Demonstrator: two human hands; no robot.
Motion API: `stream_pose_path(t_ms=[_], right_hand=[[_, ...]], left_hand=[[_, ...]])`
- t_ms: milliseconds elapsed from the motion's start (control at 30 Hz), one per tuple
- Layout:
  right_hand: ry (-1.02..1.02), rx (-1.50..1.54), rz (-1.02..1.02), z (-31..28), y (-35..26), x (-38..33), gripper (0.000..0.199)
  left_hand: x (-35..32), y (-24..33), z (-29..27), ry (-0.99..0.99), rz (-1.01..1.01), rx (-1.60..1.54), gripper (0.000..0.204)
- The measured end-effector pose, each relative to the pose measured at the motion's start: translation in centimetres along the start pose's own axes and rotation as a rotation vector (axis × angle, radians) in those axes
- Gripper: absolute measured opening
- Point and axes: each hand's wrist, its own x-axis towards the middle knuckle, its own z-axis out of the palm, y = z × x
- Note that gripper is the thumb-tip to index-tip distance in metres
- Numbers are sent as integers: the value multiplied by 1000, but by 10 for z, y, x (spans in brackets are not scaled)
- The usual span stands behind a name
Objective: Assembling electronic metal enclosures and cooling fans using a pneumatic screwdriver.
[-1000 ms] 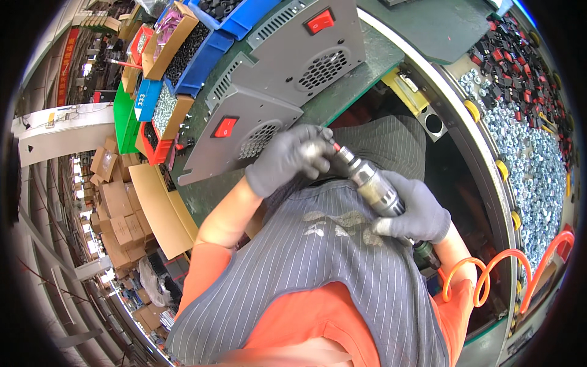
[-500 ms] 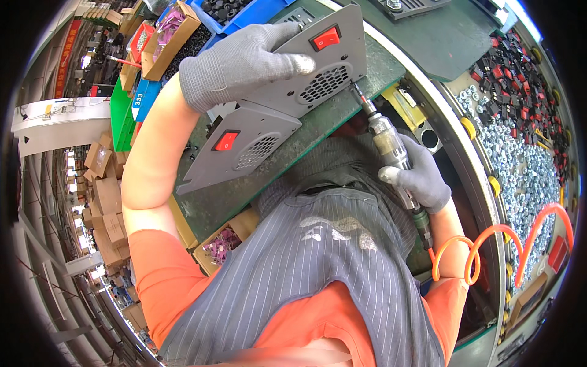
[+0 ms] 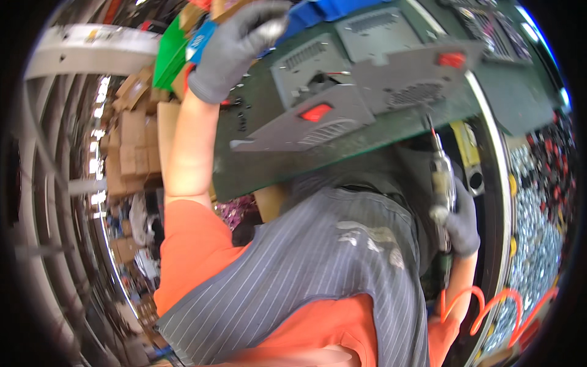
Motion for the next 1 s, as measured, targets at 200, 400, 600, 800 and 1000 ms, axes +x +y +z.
stream_pose_path(t_ms=[200, 400, 600, 800, 1000], right_hand=[[78, 19, -41, 25, 45, 7, 87], [103, -11, -57, 30, 54, 5, 81], [175, -53, -58, 47, 41, -2, 76], [32, -24, 37, 77, 6, -25, 87], [-345, -258, 120, 104, -25, -30, 86]], left_hand=[[-162, -80, -25, 124, -637, 387, 29], [-196, -133, 6, 205, -470, 785, 30], [-176, -132, 15, 258, -427, 994, 11], [-217, -50, 35, 25, -680, -1014, 13], [-219, -5, 136, 67, -830, -1696, 30]])
